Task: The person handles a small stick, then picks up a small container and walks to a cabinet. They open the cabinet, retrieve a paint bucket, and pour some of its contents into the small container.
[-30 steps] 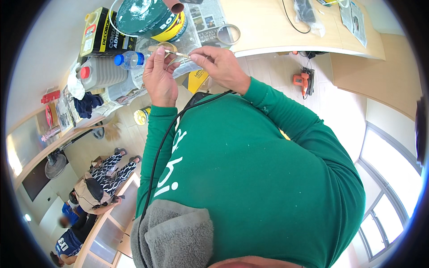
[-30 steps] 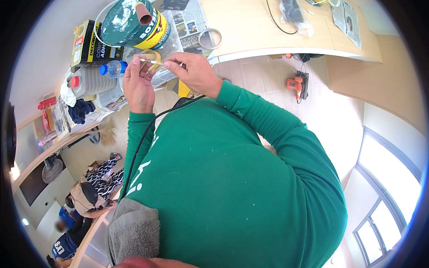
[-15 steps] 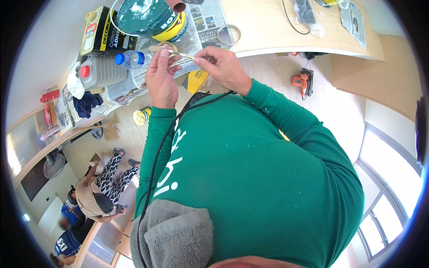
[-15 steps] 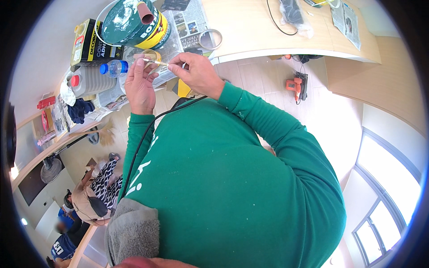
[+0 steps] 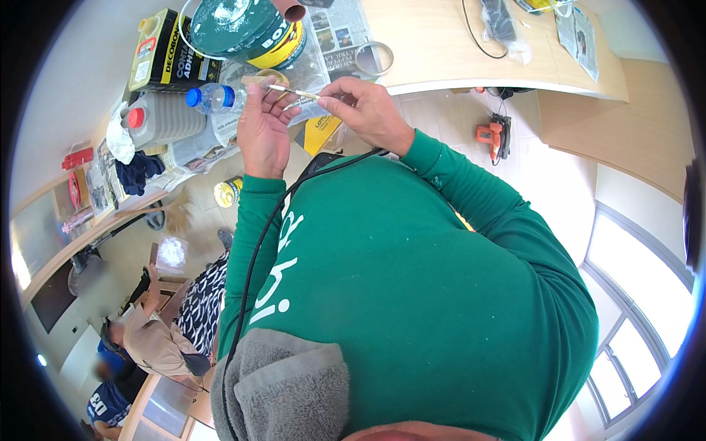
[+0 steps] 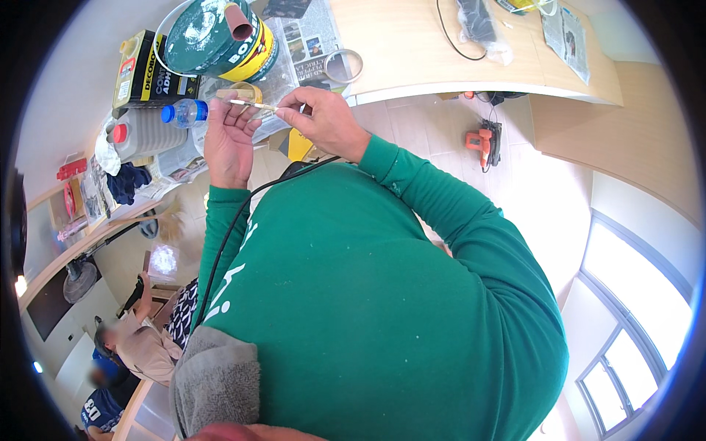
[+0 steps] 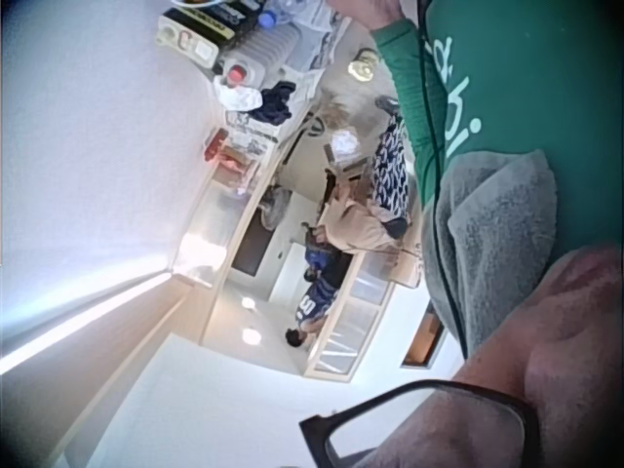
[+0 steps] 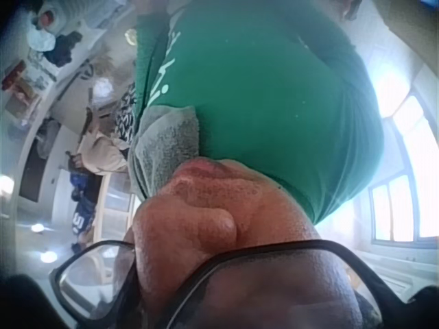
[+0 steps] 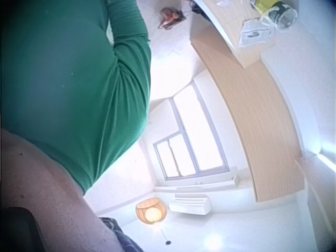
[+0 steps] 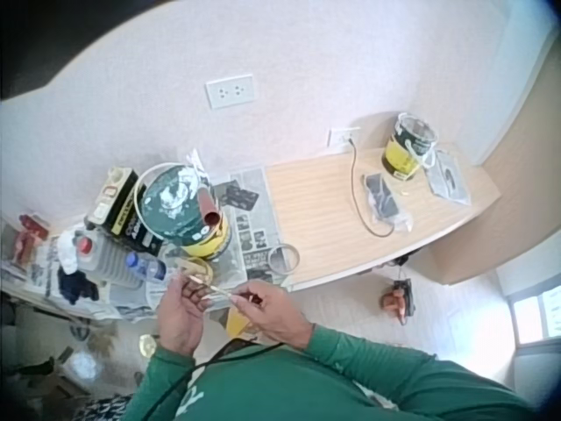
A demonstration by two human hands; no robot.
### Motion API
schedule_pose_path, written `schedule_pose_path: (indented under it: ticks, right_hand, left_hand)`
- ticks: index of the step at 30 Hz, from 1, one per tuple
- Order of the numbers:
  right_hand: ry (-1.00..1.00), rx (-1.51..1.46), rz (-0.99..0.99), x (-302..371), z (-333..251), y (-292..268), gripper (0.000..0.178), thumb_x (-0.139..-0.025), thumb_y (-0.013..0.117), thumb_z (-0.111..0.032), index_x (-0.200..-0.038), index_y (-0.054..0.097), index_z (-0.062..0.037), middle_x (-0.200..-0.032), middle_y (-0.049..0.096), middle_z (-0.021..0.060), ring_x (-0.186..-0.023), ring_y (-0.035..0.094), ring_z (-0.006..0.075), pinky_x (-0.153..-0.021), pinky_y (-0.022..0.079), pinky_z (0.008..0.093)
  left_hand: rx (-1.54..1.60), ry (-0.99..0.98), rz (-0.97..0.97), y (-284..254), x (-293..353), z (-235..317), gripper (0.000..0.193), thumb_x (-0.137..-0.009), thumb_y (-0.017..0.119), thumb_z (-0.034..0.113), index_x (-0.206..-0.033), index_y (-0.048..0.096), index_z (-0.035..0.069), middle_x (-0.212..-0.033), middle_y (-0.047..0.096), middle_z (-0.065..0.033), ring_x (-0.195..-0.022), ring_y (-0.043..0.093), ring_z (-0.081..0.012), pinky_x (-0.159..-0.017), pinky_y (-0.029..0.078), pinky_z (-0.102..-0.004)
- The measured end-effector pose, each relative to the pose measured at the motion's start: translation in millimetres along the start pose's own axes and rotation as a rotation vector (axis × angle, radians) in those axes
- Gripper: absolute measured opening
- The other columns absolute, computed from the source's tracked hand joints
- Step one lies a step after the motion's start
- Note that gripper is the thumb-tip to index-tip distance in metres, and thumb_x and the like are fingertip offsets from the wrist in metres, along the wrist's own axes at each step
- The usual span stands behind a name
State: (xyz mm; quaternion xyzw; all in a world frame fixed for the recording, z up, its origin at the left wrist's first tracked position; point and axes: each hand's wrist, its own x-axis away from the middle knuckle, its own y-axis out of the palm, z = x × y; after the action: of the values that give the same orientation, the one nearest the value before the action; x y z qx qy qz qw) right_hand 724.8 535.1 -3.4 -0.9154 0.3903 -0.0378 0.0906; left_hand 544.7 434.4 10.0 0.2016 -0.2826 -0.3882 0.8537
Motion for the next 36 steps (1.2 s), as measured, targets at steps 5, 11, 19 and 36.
schedule_pose_path:
  ticks: [5, 11, 19, 36]
  right_hand:
    - [0.02, 0.006, -0.023, -1.5, -0.9, -0.3, 0.024, -0.099, 0.073, -0.023, -0.108, 0.074, -0.0002, -0.087, 0.071, 0.0043, -0.076, 0.062, 0.0089, -0.07, 0.052, 0.0273]
    - [0.001, -0.01, -0.001, 0.0, 3.5, 7.2, 0.027, -0.095, 0.075, -0.028, -0.105, 0.076, -0.0033, -0.083, 0.072, 0.0081, -0.068, 0.062, 0.0155, -0.064, 0.052, 0.0313]
    - [0.086, 0.0, -0.073, 10.0, -2.4, 12.1, 0.03, -0.097, 0.074, -0.029, -0.108, 0.075, -0.0008, -0.085, 0.073, 0.0055, -0.071, 0.062, 0.0112, -0.066, 0.052, 0.0291]
    - [0.015, 0.099, -0.25, -22.2, 20.8, -23.6, 0.023, -0.1, 0.072, -0.022, -0.108, 0.074, -0.0011, -0.089, 0.073, 0.0031, -0.077, 0.063, 0.0087, -0.069, 0.051, 0.0262]
  left_hand:
    - [-0.073, 0.031, 0.01, -11.1, -5.6, -7.3, 0.031, -0.109, 0.059, 0.032, -0.12, 0.066, 0.004, -0.104, 0.074, -0.0101, -0.092, 0.073, -0.022, -0.073, 0.061, -0.0345]
    - [0.012, -0.039, -0.037, -19.6, -3.7, -2.5, 0.026, -0.107, 0.062, 0.029, -0.116, 0.067, 0.004, -0.102, 0.074, -0.0093, -0.092, 0.073, -0.0215, -0.073, 0.061, -0.0339]
    - [0.062, -0.123, -0.082, -40.0, 2.3, -8.3, 0.033, -0.109, 0.057, 0.034, -0.123, 0.065, 0.005, -0.11, 0.073, -0.0081, -0.101, 0.071, -0.0211, -0.078, 0.06, -0.0327]
    - [-0.106, 0.12, 0.176, -2.5, 20.8, -32.9, 0.038, -0.11, 0.056, 0.028, -0.131, 0.062, -0.003, -0.118, 0.071, -0.0159, -0.107, 0.073, -0.0286, -0.081, 0.062, -0.0361]
